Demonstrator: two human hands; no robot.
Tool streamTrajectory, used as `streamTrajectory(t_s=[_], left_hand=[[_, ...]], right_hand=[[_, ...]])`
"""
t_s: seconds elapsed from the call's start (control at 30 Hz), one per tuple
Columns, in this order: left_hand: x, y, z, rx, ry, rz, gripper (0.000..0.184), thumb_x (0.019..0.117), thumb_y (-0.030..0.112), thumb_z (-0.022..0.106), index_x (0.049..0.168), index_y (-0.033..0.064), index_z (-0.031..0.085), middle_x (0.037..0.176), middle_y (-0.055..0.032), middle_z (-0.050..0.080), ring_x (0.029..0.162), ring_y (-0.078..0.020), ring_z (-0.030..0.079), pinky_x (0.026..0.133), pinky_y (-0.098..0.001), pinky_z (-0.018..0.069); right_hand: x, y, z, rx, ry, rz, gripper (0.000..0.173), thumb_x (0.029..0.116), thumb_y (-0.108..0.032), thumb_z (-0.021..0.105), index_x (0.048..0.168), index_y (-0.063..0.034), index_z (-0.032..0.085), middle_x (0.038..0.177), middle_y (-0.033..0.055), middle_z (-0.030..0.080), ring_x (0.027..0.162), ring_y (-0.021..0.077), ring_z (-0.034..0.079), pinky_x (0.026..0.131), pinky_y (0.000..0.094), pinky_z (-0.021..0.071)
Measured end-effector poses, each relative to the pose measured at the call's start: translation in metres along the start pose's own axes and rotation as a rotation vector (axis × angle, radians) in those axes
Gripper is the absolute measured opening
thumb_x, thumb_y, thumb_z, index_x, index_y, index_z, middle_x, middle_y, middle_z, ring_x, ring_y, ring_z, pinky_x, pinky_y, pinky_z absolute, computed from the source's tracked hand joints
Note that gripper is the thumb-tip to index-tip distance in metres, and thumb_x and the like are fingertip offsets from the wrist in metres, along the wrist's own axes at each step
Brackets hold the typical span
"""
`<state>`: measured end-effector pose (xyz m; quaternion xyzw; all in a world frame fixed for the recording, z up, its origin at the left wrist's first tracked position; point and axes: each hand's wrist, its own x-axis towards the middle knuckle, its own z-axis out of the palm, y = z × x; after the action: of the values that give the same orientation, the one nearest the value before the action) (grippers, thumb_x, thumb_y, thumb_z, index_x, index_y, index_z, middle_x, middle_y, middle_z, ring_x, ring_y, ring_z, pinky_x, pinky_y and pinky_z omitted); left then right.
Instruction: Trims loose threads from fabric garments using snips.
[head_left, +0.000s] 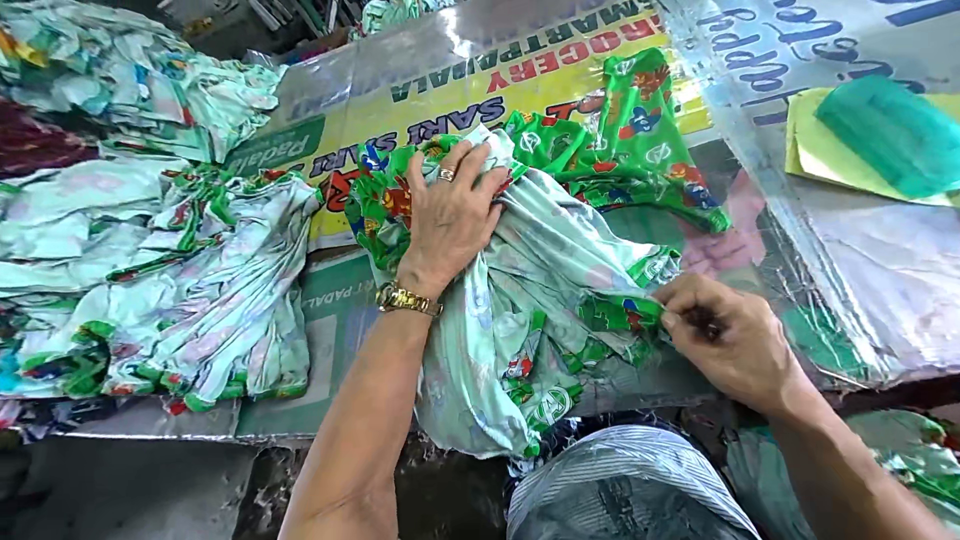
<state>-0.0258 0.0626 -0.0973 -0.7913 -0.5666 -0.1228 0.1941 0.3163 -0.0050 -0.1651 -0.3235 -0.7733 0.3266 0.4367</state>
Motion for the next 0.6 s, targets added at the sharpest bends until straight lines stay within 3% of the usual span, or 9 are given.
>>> streamTrajectory(t_s=[0.07,0.13,0.17,0.2,0.27,0.37,0.6], left_hand=[[0.011,-0.011,0.002,-0.183,-0.017,-0.145,0.024,0.102,0.018,0.058,0.117,0.0052,0.072,0.131,-0.0148,0.067,0.121,-0.0352,0.064,0.099,-0.0638,0.0449],[0.016,-0.026,-0.004,-0.462,0.049,-0.307,0.028,0.1057,0.02,0.053,0.107,-0.0001,0.071,0.098,-0.0128,0.071,0.089,-0.0222,0.068,0.082,-0.0437,0.0544],[0.013,-0.032,-0.004,-0.598,0.096,-0.359,0.031,0.1076,0.024,0.05,0.098,0.0016,0.068,0.081,-0.0055,0.062,0.072,-0.0116,0.058,0.069,-0.0306,0.0485],[0.005,-0.034,-0.005,-0.722,0.121,-0.402,0.033,0.109,0.026,0.047,0.092,0.0038,0.065,0.073,-0.0004,0.054,0.063,-0.0055,0.051,0.062,-0.0232,0.0438],[-0.014,-0.029,-0.004,-0.883,0.141,-0.471,0.035,0.1096,0.028,0.047,0.083,0.0079,0.058,0.065,0.0011,0.048,0.053,-0.0048,0.044,0.052,-0.0192,0.0382],[-0.014,-0.023,0.002,-0.948,0.19,-0.499,0.034,0.1082,0.028,0.051,0.08,0.0114,0.062,0.063,0.0023,0.051,0.049,-0.0054,0.045,0.045,-0.0177,0.0387],[-0.004,-0.026,0.011,-1.195,0.337,-0.545,0.025,0.1068,0.023,0.055,0.087,0.0158,0.069,0.072,0.0086,0.06,0.061,-0.0001,0.056,0.056,-0.0157,0.0504]], right_hand=[[-0.002,0.006,0.001,-0.152,-0.037,-0.095,0.01,0.0926,-0.014,0.061,0.094,-0.0056,0.065,0.096,0.0086,0.071,0.078,0.0049,0.064,0.066,0.0167,0.0527],[-0.003,0.008,0.001,-0.251,-0.138,-0.153,0.01,0.0922,-0.019,0.06,0.093,-0.0092,0.063,0.092,0.0078,0.07,0.071,0.0122,0.065,0.057,0.0271,0.0535],[-0.002,0.009,0.002,-0.3,-0.198,-0.185,0.012,0.0914,-0.023,0.06,0.091,-0.0106,0.061,0.088,0.0072,0.068,0.066,0.0154,0.065,0.05,0.032,0.0518],[0.0,0.01,0.005,-0.352,-0.247,-0.22,0.014,0.0908,-0.026,0.058,0.09,-0.0119,0.06,0.086,0.0065,0.066,0.062,0.0173,0.064,0.044,0.0344,0.0486],[0.005,0.009,0.006,-0.419,-0.312,-0.246,0.017,0.0923,-0.03,0.055,0.09,-0.0127,0.058,0.085,0.0065,0.064,0.057,0.0186,0.061,0.04,0.0346,0.0446],[0.012,-0.001,-0.002,-0.4,-0.423,-0.155,0.016,0.0987,-0.02,0.057,0.092,-0.0062,0.061,0.09,0.0154,0.068,0.061,0.0268,0.065,0.045,0.04,0.0479],[0.012,0.002,-0.006,-0.24,-0.499,-0.029,0.021,0.1009,-0.017,0.055,0.097,0.0028,0.062,0.095,0.0245,0.069,0.076,0.0372,0.07,0.058,0.0482,0.0538]])
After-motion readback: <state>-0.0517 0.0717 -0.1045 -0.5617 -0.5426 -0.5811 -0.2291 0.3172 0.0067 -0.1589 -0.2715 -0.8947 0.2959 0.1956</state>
